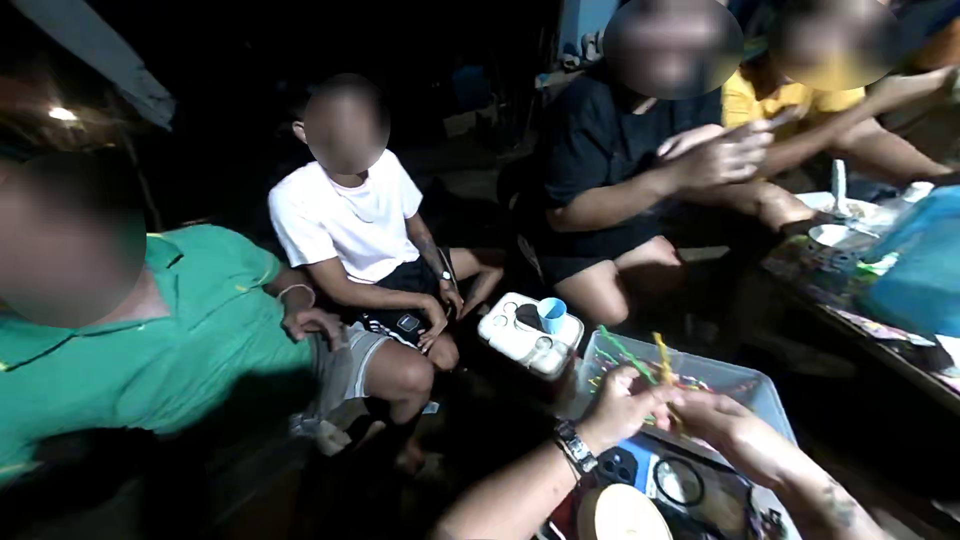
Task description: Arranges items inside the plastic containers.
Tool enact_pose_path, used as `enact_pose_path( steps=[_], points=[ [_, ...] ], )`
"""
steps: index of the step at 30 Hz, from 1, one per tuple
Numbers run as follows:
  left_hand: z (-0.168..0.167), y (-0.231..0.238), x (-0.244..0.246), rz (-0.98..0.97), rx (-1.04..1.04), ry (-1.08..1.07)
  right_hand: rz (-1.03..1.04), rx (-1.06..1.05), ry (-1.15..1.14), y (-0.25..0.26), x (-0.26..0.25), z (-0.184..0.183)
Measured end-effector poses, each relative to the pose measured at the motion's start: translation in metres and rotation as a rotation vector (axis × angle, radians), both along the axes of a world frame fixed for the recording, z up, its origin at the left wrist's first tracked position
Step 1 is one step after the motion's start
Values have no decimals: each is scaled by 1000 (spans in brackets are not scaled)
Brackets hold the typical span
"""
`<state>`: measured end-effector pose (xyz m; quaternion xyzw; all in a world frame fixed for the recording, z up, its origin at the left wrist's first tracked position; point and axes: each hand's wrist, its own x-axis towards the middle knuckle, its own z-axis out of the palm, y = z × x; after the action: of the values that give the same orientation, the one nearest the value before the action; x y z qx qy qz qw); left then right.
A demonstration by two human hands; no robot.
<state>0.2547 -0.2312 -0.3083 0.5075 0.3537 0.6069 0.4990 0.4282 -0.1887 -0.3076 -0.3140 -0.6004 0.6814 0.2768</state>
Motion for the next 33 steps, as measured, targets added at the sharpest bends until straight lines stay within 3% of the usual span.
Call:
enact_pose_path(
  steps=[3, 10, 13, 17, 28, 33],
  points=[
    [0, 0, -7, 11, -51, 13, -29, -13, -10, 2, -9, 3],
    [-9, 8, -9, 23, -18, -78, 7, -67, 213, 15, -20, -21],
    [-8, 14, -10, 94, 36, -109, 75, 27, 133, 17, -11, -16],
    [-7, 17, -14, 126, 97, 35, 29, 117, 42, 12, -12, -14],
    [1, 9, -26, 167, 100, 160, -34, -112, 123, 20, -40, -9],
    [1, 10, -24, 50, -49, 196, -56, 29, 100, 22, -36, -23]
  ],
)
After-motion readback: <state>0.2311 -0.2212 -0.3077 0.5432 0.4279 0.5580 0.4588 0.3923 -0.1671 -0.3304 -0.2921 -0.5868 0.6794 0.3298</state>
